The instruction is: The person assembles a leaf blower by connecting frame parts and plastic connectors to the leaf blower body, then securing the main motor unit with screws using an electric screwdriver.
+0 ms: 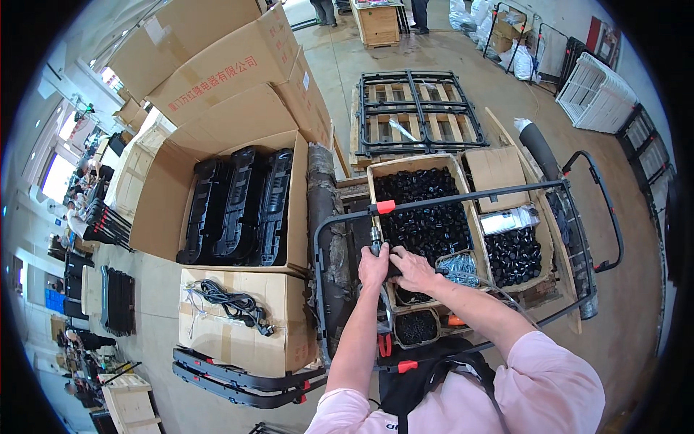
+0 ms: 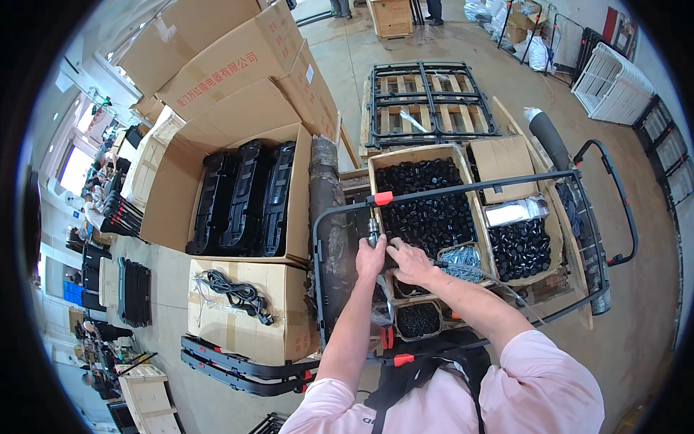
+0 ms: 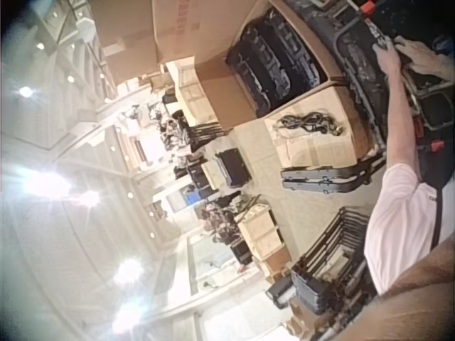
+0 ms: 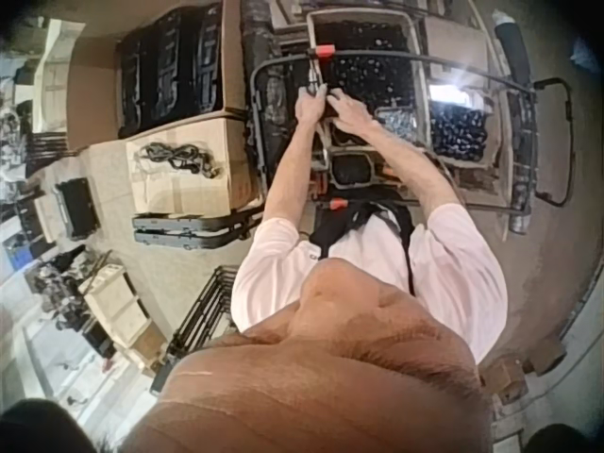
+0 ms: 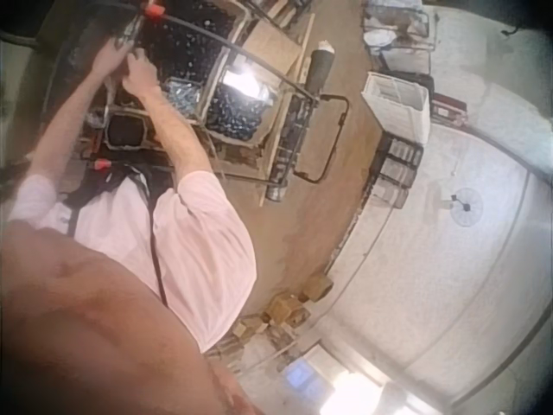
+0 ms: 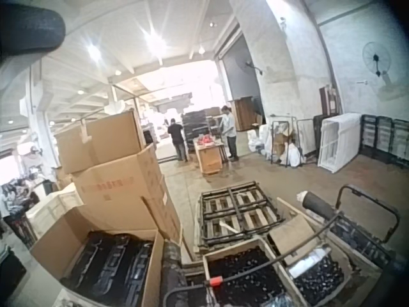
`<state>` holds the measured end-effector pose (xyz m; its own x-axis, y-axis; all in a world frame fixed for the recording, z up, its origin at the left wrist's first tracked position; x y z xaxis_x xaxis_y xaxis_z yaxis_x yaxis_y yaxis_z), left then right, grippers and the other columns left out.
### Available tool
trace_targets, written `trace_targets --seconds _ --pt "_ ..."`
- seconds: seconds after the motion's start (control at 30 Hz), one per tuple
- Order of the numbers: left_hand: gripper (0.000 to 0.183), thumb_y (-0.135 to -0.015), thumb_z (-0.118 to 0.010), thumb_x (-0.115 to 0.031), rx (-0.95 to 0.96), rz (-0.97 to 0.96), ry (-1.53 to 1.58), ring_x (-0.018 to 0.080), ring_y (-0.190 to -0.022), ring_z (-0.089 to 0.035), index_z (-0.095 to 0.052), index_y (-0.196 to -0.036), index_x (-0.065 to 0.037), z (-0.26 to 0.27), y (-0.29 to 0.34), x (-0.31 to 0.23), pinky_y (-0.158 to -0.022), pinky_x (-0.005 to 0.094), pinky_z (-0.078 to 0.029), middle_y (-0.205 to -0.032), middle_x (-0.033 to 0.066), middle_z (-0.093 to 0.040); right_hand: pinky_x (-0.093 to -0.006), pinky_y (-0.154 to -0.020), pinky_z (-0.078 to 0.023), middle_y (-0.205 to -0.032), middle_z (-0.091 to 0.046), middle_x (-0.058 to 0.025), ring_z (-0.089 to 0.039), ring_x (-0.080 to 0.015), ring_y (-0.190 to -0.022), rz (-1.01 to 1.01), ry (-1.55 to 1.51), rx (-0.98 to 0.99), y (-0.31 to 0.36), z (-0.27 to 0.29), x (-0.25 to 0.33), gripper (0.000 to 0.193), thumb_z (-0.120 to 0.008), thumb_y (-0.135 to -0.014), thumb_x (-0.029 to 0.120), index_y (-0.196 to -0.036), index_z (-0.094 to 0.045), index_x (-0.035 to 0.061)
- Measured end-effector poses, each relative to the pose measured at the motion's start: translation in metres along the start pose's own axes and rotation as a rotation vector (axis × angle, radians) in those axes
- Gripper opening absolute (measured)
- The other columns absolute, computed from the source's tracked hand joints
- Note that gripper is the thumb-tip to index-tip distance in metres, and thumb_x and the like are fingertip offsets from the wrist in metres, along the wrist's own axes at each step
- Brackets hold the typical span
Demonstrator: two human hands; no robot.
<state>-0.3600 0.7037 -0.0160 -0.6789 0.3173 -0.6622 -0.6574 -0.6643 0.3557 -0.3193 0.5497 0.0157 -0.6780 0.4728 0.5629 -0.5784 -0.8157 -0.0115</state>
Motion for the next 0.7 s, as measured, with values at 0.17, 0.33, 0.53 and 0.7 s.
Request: trace_targets --seconds 0.17,0.33,0.53,0.7 --pt "0.071 -0.092 -0.065 -0.064 -0.049 -0.008 0.044 0.0478 -0.112 -0.068 -0.058 -0.122 -0.001 0.0 0.005 0.005 -0.096 0.0542 -0.052 -0.113 0.0301 -0.072 -0.0525 -0.091 -0.056 -0.131 -0.054 -0.0182 -0.064 -0.0442 -0.113 -0.007 0.0 0.023 0.004 -0.001 0.005 0.054 -0.08 -0.081 0.022 -0.125 -0.056 0.0025" --pt "0.071 -0.091 -0.067 -0.062 -0.026 -0.02 0.058 0.0464 -0.112 -0.068 -0.058 -0.124 0.0 0.001 0.011 0.003 -0.097 0.0526 -0.052 -0.115 0.0301 -0.072 -0.0523 -0.091 -0.057 -0.125 -0.055 -0.0201 -0.065 -0.0443 -0.108 0.0 -0.01 -0.016 0.01 -0.002 0.005 0.053 -0.082 -0.078 0.022 -0.119 -0.057 0.0019" --pt "0.064 -0.091 -0.069 -0.058 -0.124 -0.077 0.073 0.0454 -0.11 -0.068 -0.066 -0.114 0.002 -0.003 0.014 0.021 -0.096 0.052 -0.052 -0.114 0.0269 -0.071 -0.051 -0.09 -0.057 -0.123 -0.057 -0.0202 -0.067 -0.0431 -0.106 0.033 0.012 -0.009 0.016 -0.004 0.012 0.055 -0.082 -0.079 0.024 -0.123 -0.058 0.0025" --pt "0.062 -0.091 -0.07 -0.057 -0.178 -0.15 0.012 0.0453 -0.108 -0.067 -0.069 -0.109 0.002 -0.007 0.034 0.009 -0.095 0.0535 -0.052 -0.113 0.0246 -0.069 -0.0496 -0.089 -0.058 -0.113 -0.064 -0.0206 -0.068 -0.0421 -0.106 -0.023 0.049 0.014 0.034 0.006 0.003 0.064 -0.083 -0.079 0.027 -0.131 -0.056 0.0025"
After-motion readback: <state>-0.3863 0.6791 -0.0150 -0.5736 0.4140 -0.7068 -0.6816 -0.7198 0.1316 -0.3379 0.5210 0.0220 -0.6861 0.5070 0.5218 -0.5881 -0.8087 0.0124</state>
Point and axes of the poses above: each hand's wrist, its own y-axis away from the middle knuckle, its own z-axis out of the back of the hand, x = y × z, the point moved 1 cm from there along -y, towards the middle knuckle
